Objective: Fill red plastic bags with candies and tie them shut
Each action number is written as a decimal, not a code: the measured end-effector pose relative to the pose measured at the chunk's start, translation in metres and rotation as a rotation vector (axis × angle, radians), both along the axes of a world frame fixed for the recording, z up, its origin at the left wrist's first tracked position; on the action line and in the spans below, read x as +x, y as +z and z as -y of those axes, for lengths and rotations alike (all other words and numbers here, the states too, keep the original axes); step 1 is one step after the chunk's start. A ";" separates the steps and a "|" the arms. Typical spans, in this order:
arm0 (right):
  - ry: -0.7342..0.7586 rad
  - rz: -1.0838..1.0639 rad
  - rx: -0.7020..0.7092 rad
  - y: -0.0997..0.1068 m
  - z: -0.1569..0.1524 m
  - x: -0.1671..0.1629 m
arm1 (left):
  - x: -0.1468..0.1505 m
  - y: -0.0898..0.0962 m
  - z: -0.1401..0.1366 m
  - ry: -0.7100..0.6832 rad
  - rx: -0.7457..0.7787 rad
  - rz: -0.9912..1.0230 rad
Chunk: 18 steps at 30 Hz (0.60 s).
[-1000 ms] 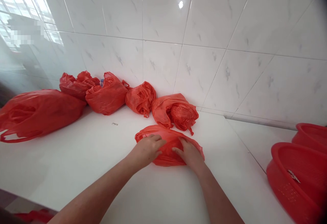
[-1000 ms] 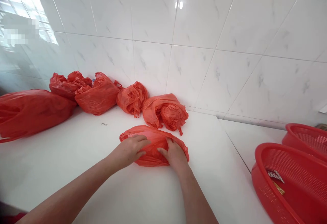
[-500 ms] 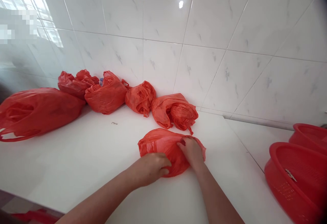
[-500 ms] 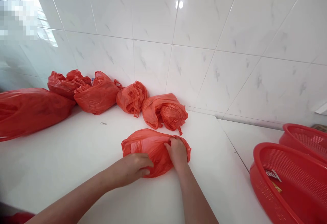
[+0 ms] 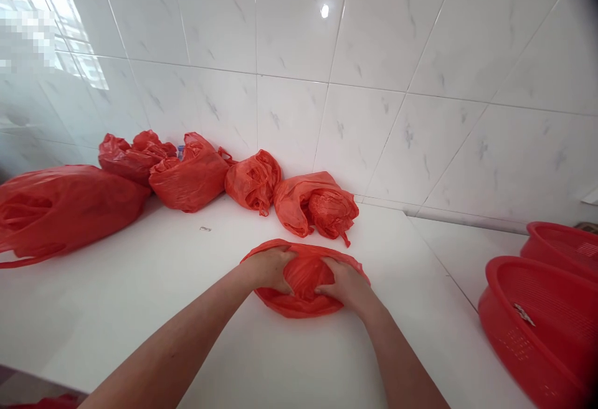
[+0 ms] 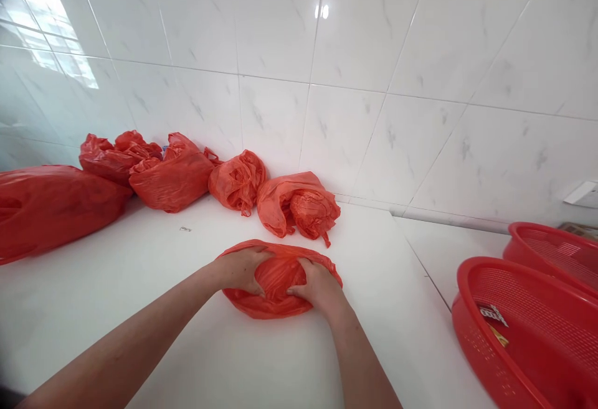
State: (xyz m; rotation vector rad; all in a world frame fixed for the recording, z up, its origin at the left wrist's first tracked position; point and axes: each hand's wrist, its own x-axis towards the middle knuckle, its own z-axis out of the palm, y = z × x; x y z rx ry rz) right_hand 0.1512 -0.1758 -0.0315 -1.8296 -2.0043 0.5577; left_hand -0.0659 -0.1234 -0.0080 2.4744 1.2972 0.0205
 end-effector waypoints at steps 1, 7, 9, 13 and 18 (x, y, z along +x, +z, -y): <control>0.004 -0.006 0.036 0.001 0.000 0.002 | -0.001 -0.006 -0.003 -0.003 0.003 -0.002; 0.093 0.019 0.365 0.015 0.007 -0.011 | 0.000 -0.023 -0.010 -0.034 0.098 0.086; 0.132 0.056 0.281 0.015 0.008 -0.015 | 0.002 -0.017 -0.006 -0.067 0.163 0.118; 0.107 0.119 0.124 0.008 0.006 -0.014 | 0.004 -0.002 0.009 -0.171 0.324 0.175; 0.074 0.121 -0.027 0.011 0.012 -0.004 | -0.001 -0.006 0.015 -0.114 0.168 0.108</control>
